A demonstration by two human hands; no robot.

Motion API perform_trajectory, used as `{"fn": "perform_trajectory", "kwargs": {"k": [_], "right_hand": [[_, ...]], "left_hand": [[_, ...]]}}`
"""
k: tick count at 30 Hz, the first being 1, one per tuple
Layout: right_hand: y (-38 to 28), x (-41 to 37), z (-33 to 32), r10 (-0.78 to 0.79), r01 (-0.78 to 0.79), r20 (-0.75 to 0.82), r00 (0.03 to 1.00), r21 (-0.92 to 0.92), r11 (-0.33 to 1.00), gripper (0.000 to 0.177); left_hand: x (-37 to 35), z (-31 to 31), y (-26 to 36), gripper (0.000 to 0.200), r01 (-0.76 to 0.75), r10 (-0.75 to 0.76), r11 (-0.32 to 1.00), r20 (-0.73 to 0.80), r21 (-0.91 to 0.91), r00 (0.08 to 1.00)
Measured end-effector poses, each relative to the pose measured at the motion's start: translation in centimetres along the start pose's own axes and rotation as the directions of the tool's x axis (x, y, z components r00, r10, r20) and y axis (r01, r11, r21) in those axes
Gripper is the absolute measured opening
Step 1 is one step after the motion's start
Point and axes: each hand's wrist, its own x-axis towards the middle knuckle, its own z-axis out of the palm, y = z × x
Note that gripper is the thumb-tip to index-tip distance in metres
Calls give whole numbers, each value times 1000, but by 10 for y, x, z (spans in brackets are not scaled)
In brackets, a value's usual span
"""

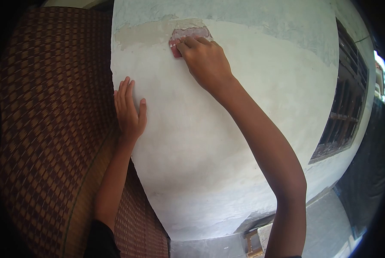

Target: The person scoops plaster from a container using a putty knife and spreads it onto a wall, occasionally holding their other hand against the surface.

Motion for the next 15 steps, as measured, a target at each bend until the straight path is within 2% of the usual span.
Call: {"fn": "perform_trajectory", "kwargs": {"k": [8, 11, 13, 14, 15], "right_hand": [[-14, -19, -20, 10, -11, 85, 996, 11, 1000, 17], [-21, -25, -35, 24, -32, 87, 996, 92, 995, 21], [-23, -27, -42, 10, -7, -30, 999, 80, 997, 24], [-21, -25, -47, 7, -5, -28, 1000, 76, 997, 24], [-17, -23, -52, 74, -64, -76, 994, 131, 989, 24]], "left_hand": [[-1, 0, 1, 57, -4, 4, 1000, 10, -5, 1000], [-1, -2, 1, 58, -2, 2, 1000, 18, -1, 1000], [-1, -2, 0, 58, -12, 12, 1000, 8, -3, 1000], [-1, -2, 0, 58, -19, 19, 1000, 1, -2, 1000], [-2, -2, 1, 58, -18, 18, 1000, -1, -6, 1000]]}}
